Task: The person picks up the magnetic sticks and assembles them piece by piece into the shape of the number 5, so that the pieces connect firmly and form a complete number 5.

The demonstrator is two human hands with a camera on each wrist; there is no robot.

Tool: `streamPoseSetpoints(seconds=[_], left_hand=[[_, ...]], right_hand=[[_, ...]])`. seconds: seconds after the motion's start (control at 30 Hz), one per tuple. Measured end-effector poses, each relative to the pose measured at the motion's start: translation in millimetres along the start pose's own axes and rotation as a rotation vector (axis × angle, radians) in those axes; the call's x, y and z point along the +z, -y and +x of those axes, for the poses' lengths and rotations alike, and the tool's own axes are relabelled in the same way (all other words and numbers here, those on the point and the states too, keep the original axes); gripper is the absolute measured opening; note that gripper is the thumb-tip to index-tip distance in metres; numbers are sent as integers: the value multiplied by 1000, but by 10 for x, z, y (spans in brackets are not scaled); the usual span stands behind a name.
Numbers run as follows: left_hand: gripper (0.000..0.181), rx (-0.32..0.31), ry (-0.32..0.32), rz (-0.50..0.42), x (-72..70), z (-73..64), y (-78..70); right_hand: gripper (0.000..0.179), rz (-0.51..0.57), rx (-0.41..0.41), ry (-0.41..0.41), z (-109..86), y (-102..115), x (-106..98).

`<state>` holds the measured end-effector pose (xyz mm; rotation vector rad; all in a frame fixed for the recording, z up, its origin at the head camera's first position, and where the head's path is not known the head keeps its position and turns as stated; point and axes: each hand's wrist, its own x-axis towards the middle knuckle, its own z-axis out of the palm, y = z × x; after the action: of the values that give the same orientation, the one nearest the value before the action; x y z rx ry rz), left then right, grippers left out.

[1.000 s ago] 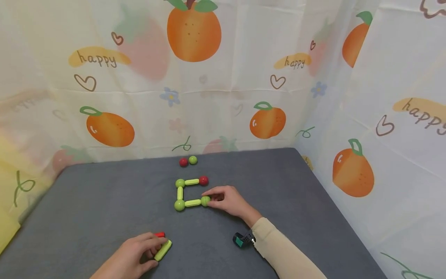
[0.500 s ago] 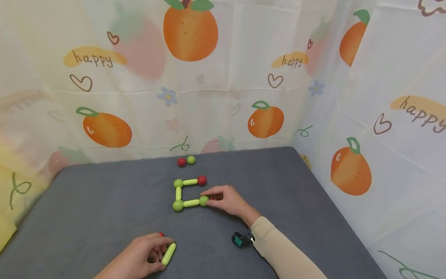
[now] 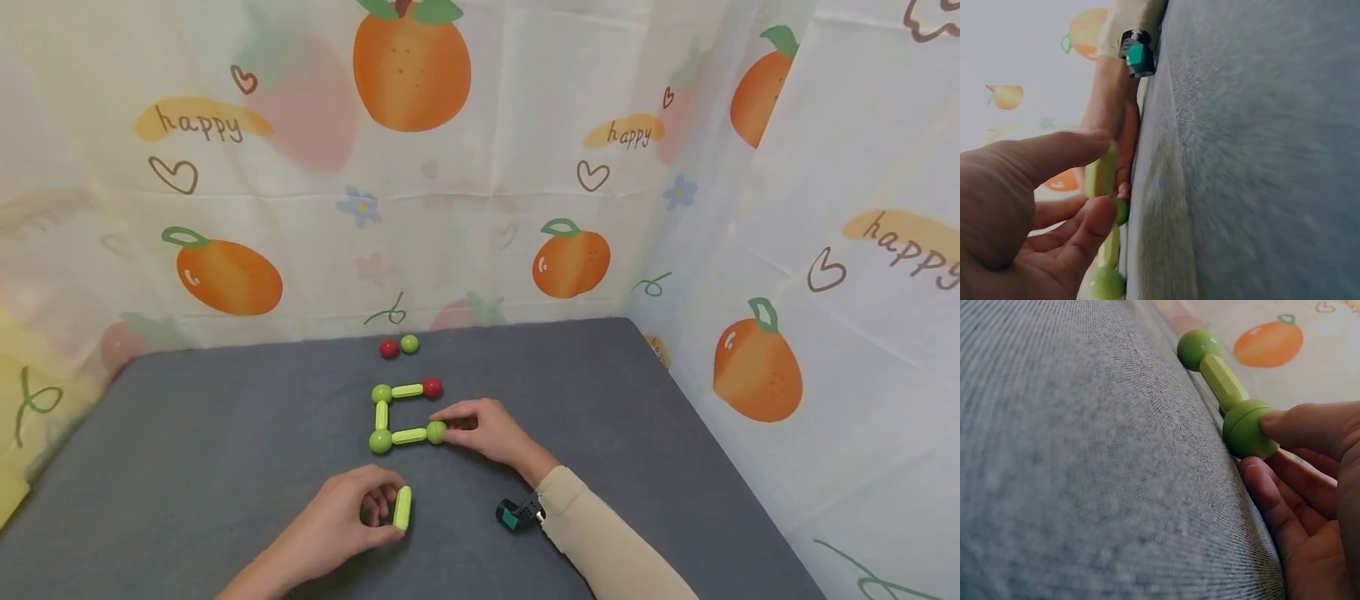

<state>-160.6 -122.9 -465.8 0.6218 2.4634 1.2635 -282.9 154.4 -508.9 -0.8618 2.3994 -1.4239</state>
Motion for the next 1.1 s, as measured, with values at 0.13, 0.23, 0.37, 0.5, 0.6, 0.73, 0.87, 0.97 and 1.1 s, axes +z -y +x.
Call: streamPoseSetpoints(seconds=[0.13, 0.23, 0.37, 0.5, 0.6, 0.73, 0.87, 0.97, 1.1], left_hand=[[41, 5, -94, 4, 75, 195, -11], [43, 4, -133, 17, 129, 315, 17], [43, 39, -172, 67, 177, 433, 43], [38, 53, -193, 136, 205, 511, 40], [37, 59, -214, 185, 232, 561, 28], [40, 77, -249, 233, 246, 592, 11], [41, 100, -269, 273, 266, 612, 3], [39, 126, -281, 301, 281, 644, -11], [38, 136, -285, 331, 298, 682, -34]], right_hand=[[30, -2, -9, -4, -7, -12, 12], [31, -9, -5, 2, -18, -27, 9], [31, -4, -19, -4, 1, -33, 5], [31, 0, -31, 3, 21, -37, 7], [31, -8, -30, -2, 12, -58, 3], [30, -17, -30, -10, 12, -57, -2], [30, -14, -29, -1, 4, -55, 4], [30, -8, -33, -9, 2, -47, 6], [30, -7, -28, -12, 6, -45, 8]])
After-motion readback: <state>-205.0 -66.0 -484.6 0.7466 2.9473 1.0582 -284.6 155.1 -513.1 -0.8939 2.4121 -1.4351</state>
